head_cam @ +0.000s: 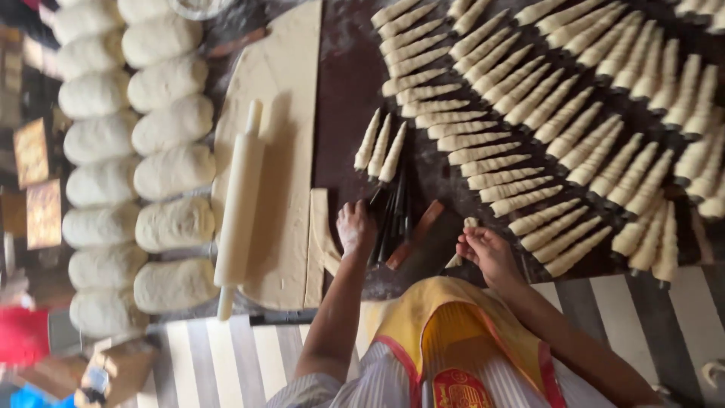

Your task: Cutting dough into strips and wrapping them around metal cone forms to prepare bakery cones.

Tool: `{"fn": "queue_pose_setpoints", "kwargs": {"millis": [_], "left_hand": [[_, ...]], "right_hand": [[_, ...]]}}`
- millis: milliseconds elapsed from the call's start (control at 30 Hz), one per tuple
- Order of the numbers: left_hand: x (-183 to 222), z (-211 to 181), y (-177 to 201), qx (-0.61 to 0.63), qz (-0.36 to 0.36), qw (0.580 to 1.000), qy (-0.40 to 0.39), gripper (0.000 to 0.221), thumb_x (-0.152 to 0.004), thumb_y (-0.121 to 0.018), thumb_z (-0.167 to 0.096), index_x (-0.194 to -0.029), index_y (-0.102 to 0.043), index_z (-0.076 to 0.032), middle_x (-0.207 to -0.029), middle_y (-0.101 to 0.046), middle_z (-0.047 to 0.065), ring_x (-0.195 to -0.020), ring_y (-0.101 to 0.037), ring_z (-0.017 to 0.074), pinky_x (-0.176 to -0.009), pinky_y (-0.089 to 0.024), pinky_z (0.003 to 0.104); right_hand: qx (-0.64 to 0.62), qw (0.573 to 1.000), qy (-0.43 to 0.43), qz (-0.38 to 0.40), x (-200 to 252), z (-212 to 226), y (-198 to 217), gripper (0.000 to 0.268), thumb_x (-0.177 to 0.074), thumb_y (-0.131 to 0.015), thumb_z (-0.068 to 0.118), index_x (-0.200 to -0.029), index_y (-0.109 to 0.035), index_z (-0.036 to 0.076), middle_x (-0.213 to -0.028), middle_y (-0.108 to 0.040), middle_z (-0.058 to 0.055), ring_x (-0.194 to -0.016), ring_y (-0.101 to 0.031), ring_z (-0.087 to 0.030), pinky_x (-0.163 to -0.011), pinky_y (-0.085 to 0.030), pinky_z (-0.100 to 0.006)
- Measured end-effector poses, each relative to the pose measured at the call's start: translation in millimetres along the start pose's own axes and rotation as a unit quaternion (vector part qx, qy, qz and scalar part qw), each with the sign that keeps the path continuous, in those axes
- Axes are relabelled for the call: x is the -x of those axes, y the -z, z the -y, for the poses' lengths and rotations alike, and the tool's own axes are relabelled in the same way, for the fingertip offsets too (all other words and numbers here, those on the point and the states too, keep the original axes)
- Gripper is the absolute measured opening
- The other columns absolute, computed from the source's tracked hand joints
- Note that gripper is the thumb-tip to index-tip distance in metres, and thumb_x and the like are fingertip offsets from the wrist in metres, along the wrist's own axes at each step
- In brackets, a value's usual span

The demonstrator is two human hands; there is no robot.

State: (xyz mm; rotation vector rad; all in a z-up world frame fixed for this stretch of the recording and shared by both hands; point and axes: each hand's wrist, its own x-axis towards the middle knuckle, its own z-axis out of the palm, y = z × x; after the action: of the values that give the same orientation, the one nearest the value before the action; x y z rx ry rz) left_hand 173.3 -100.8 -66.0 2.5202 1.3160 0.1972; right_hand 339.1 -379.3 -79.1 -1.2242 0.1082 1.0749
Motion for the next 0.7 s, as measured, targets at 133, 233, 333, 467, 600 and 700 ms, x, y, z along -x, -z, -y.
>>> {"fn": "queue_pose_setpoints", "kwargs": {"millis": [133, 233, 333, 467, 600, 700], "left_hand": [[15.9, 20.4, -3.1, 0.022, 0.02, 0.996, -0.086, 0.039, -0.081, -0.065, -0.014, -0.118, -0.063, -0.004, -0.111, -0.06, 0.021, -0.103, -0.058, 0.0436, -0.088, -0.051, 0.051], [37.9, 26.5, 28.9, 0.075, 0.05, 0.996, -0.022, 0.024, -0.092, -0.062, -0.016, -0.113, -0.068, -0.007, -0.108, -0.064, 0.02, -0.104, -0.063, 0.0418, -0.092, -0.053, 0.051], [59.2, 31.1, 80.6, 0.15, 0.127, 0.979, 0.054, 0.035, -0.084, -0.068, -0.022, -0.114, -0.067, -0.005, -0.11, -0.067, 0.023, -0.104, -0.063, 0.043, -0.089, -0.051, 0.052], [90.6, 40.1, 114.8, 0.143, 0.201, 0.964, 0.1, 0.032, -0.091, -0.062, -0.024, -0.119, -0.068, -0.008, -0.114, -0.07, 0.023, -0.111, -0.064, 0.0406, -0.094, -0.051, 0.051], [120.4, 72.5, 102.8, 0.183, 0.092, 0.978, 0.05, 0.038, -0.087, -0.064, -0.018, -0.124, -0.065, -0.007, -0.109, -0.071, 0.023, -0.102, -0.066, 0.0429, -0.089, -0.053, 0.052], [136.0, 86.8, 106.6, 0.202, 0.084, 0.975, 0.037, 0.037, -0.087, -0.065, -0.015, -0.123, -0.065, -0.007, -0.106, -0.072, 0.022, -0.097, -0.068, 0.0425, -0.085, -0.054, 0.051]], "right_hand": [[0.087, 0.994, -0.003, 0.059, -8.3, 12.9, -38.2, 0.018, -0.1, -0.062, 0.01, -0.115, -0.065, 0.001, -0.103, -0.069, -0.009, -0.091, -0.071, -0.018, -0.086, -0.062, -0.034], [0.153, 0.975, 0.024, 0.156, -14.9, 11.6, -66.7, 0.019, -0.102, -0.062, 0.011, -0.116, -0.065, 0.0, -0.105, -0.07, -0.009, -0.092, -0.071, -0.018, -0.087, -0.061, -0.032], [0.202, 0.956, 0.037, 0.212, -6.3, 18.3, -104.2, 0.019, -0.103, -0.062, 0.013, -0.116, -0.066, 0.0, -0.104, -0.071, -0.006, -0.092, -0.071, -0.015, -0.089, -0.06, -0.03], [0.335, 0.903, 0.131, 0.237, 3.2, 23.6, -142.6, 0.017, -0.102, -0.064, 0.012, -0.116, -0.068, 0.004, -0.102, -0.073, -0.005, -0.095, -0.071, -0.013, -0.085, -0.058, -0.029], [0.576, 0.696, 0.387, 0.187, -16.5, 25.4, -179.1, 0.017, -0.093, -0.074, 0.017, -0.109, -0.072, 0.009, -0.1, -0.072, -0.006, -0.089, -0.07, -0.019, -0.079, -0.055, -0.036], [0.663, 0.601, 0.43, 0.119, -36.0, 23.9, -204.6, 0.024, -0.088, -0.079, 0.025, -0.107, -0.072, 0.012, -0.097, -0.073, -0.006, -0.091, -0.068, -0.023, -0.084, -0.047, -0.042]]}}
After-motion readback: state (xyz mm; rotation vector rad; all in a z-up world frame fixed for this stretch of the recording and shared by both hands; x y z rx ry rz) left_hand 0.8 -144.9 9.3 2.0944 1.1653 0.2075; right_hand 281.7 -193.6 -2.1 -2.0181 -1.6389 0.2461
